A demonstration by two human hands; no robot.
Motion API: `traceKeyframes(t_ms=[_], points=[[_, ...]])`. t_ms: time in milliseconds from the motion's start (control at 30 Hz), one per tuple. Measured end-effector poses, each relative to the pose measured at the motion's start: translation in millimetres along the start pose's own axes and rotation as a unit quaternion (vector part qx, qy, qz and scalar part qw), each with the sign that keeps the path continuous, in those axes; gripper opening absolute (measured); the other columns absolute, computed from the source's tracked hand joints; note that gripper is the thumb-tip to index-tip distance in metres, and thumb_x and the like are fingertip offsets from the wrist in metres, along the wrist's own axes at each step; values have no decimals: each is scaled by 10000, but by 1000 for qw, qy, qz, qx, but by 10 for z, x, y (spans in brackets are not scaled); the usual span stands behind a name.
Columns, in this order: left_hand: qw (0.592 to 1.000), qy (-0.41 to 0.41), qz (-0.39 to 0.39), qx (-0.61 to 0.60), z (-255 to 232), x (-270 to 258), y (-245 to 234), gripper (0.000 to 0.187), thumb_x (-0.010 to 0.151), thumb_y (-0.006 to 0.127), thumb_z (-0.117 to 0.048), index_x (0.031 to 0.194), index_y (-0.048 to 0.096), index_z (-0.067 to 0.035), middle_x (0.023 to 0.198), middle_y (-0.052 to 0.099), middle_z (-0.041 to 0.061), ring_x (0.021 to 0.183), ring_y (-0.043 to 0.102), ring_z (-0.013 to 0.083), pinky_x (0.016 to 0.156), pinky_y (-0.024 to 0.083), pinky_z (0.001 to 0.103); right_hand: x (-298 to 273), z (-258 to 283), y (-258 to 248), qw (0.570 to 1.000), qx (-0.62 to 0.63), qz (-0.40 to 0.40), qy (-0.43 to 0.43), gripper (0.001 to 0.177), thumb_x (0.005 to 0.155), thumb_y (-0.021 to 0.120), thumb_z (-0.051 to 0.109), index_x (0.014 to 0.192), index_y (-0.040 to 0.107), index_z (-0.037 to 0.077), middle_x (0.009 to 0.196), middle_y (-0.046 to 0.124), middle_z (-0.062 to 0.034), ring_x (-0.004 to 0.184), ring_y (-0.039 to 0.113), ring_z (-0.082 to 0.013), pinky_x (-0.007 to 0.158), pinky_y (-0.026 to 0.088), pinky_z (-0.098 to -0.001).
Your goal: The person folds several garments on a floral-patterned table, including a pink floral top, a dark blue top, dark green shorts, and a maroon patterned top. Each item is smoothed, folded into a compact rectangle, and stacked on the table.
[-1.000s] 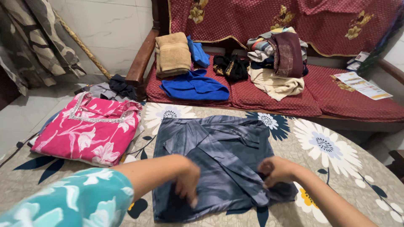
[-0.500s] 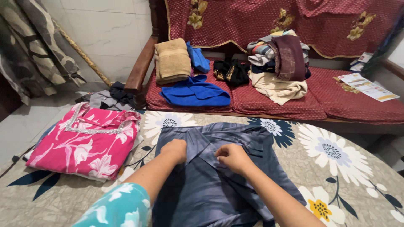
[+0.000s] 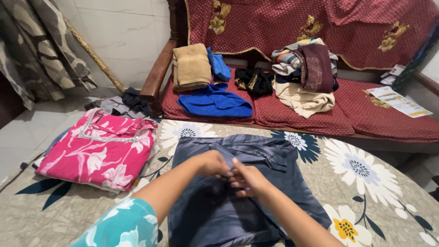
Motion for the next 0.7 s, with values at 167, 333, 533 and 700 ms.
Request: traceKeyframes(t_ms=[167, 333, 533, 700], points=[[955, -60, 273, -102, -315, -109, 336, 179, 778, 811, -261, 943, 797, -192, 812, 754, -57, 838, 715, 120, 752, 567, 278, -484, 324, 42, 974, 160, -43, -152, 270, 972, 668, 303, 1095, 625, 66, 928, 710, -32, 766, 669, -140, 624, 529, -323], [967, 217, 45, -129, -923, 402, -49, 344, 897, 701, -318, 1041, 799, -22, 915, 755, 81, 870, 663, 220, 807, 525, 396, -631, 128, -187, 981, 137, 70, -118, 188, 942, 677, 224, 1077, 709, 98, 909, 721, -21, 740, 654, -125, 649, 535, -288], [955, 275, 98, -58, -1113, 357, 578, 685, 967, 471, -623, 1170, 754, -33, 1148, 746, 115, 1106, 678, 223, 1018, 481, 366, -859, 221, -467, 989, 46, 137, 19, 201, 839, 682, 210, 954, 646, 49, 843, 700, -103, 732, 715, -205, 697, 609, -371], [978, 200, 51, 31, -1023, 200, 520, 858, 971, 417, -785, 1097, 731, 3, 1008, 673, 87, 960, 612, 200, 863, 459, 378, -1076, 428, -758, 995, 1, 100, 13, 261, 824, 675, 207, 1067, 639, 120, 841, 661, -65, 693, 678, -186, 637, 567, -369]])
Point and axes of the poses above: each hand's wrist, its own x-axis towards the middle knuckle, its own y-axis out of the palm, z = x × y, the point moved 9 cm from there along x, towards the middle knuckle
